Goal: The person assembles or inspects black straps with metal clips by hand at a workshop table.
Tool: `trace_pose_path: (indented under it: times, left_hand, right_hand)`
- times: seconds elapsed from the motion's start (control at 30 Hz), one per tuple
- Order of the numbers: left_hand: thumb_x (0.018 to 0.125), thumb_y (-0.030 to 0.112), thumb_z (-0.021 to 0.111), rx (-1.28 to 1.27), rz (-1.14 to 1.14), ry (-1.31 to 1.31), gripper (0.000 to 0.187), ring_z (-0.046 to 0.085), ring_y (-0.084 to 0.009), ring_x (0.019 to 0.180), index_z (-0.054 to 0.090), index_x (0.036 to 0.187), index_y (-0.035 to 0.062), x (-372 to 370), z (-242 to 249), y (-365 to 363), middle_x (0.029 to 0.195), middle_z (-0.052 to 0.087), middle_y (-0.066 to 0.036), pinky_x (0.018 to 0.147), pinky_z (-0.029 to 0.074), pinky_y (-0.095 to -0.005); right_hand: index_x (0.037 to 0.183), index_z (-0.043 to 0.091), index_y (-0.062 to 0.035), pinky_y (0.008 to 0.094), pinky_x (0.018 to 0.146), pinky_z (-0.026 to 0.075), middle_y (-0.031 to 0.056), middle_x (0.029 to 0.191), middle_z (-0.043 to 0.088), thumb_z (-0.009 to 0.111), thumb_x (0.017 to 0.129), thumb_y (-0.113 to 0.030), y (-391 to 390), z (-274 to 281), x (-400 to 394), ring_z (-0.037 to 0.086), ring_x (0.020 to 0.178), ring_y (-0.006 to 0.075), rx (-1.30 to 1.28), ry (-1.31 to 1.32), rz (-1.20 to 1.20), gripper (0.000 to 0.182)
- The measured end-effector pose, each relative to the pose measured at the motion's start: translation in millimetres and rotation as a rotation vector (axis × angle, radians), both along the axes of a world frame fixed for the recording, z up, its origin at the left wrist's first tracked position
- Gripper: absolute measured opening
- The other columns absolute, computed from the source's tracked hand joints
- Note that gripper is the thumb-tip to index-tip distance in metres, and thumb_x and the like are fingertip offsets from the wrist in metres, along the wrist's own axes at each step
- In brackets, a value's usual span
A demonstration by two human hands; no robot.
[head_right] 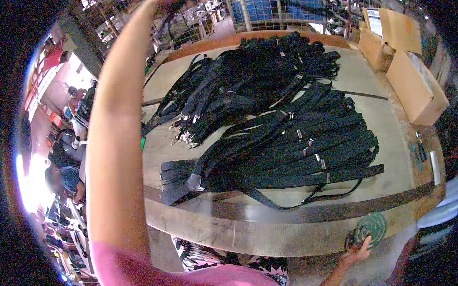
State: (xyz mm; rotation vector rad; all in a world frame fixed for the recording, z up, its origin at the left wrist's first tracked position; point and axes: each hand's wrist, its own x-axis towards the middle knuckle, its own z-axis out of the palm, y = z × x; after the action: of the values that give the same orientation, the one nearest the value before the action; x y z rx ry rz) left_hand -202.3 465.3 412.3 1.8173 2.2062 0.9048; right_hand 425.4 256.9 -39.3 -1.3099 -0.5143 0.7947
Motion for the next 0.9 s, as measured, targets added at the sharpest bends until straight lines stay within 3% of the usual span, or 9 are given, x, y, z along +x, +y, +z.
trace_pose_path:
  times: [0.03,0.1,0.17,0.33,0.43,0.47,0.5,0.67,0.9]
  left_hand:
    - [0.091,0.035,0.068,-0.176,-0.208,-0.23,0.03,0.061,-0.0218,0.088,0.068,0.1,0.0071,-38,-33,29,0.089,0.063,-0.009,0.077,0.051,-0.0382]
    - [0.094,0.049,0.063,-0.34,-0.133,-0.119,0.044,0.051,-0.0047,0.055,0.067,0.111,0.0097,-46,-101,35,0.075,0.06,0.002,0.048,0.044,-0.0206]
    - [0.094,0.036,0.069,-0.382,-0.135,-0.19,0.038,0.055,-0.0067,0.058,0.067,0.12,0.0082,-67,-166,43,0.072,0.063,0.001,0.049,0.046,-0.0265]
    - [0.084,0.046,0.076,-0.007,-0.016,0.051,0.046,0.067,-0.0195,0.081,0.072,0.108,0.0062,-106,-275,25,0.085,0.072,-0.006,0.079,0.054,-0.0331]
    - [0.08,0.035,0.079,0.456,-0.139,0.581,0.042,0.066,-0.0307,0.09,0.069,0.105,0.0029,-129,-292,2,0.098,0.068,-0.017,0.083,0.053,-0.0388]
    - [0.085,0.036,0.075,0.396,-0.157,0.602,0.037,0.06,-0.0295,0.1,0.069,0.105,0.0051,-106,-286,-26,0.104,0.065,-0.016,0.089,0.048,-0.0414]
    - [0.089,0.037,0.07,0.343,-0.18,0.629,0.033,0.054,-0.0283,0.109,0.069,0.105,0.0073,-70,-275,-61,0.11,0.063,-0.016,0.096,0.044,-0.0439]
    - [0.084,0.018,0.074,0.269,-0.37,0.46,0.03,0.057,-0.0328,0.106,0.064,0.107,0.0038,18,-265,-212,0.11,0.054,-0.015,0.095,0.047,-0.0398]
    - [0.085,0.011,0.072,0.251,0.009,0.1,0.019,0.063,-0.0241,0.086,0.069,0.103,0.0042,66,-294,-366,0.097,0.062,-0.01,0.074,0.051,-0.0325]
  right_hand:
    - [0.119,0.06,0.0048,0.0355,0.085,0.052,0.0141,0.116,0.064,0.064,0.095,-0.024,-1,4,-4,0.065,0.101,0.0217,-0.037,-0.001,-0.053,0.038]
    - [0.119,0.06,0.0048,0.0365,0.086,0.052,0.0143,0.118,0.063,0.065,0.095,-0.026,1,-7,1,0.064,0.103,0.0227,-0.006,0.01,-0.079,0.04]
    - [0.12,0.059,0.0047,0.0375,0.087,0.052,0.0144,0.119,0.062,0.066,0.094,-0.027,2,-7,-2,0.063,0.105,0.0237,0.028,0.02,-0.106,0.041]
    - [0.125,0.056,0.0067,0.0397,0.091,0.052,0.017,0.124,0.059,0.065,0.096,-0.03,-9,-10,10,0.06,0.111,0.0247,0.102,-0.375,0.097,0.048]
    - [0.126,0.055,0.007,0.0392,0.09,0.053,0.0169,0.122,0.061,0.062,0.098,-0.031,-3,11,-5,0.062,0.108,0.0256,0.195,-0.335,0.125,0.048]
    - [0.126,0.055,0.0061,0.0376,0.085,0.055,0.0167,0.121,0.062,0.059,0.1,-0.029,1,24,11,0.064,0.103,0.0255,0.066,0.139,0.182,0.044]
    - [0.126,0.055,0.0061,0.0376,0.085,0.055,0.0167,0.121,0.062,0.059,0.1,-0.029,4,22,26,0.064,0.103,0.0255,0.072,0.139,0.197,0.044]
    - [0.125,0.058,0.0032,0.0318,0.069,0.054,0.0129,0.11,0.067,0.059,0.099,-0.023,-6,26,99,0.065,0.086,0.0193,-0.012,0.319,0.335,0.037]
    - [0.111,0.064,-0.0038,0.0234,0.051,0.042,0.0043,0.09,0.068,0.061,0.096,-0.021,-26,32,121,0.058,0.063,0.0114,-0.234,0.261,0.641,0.023]
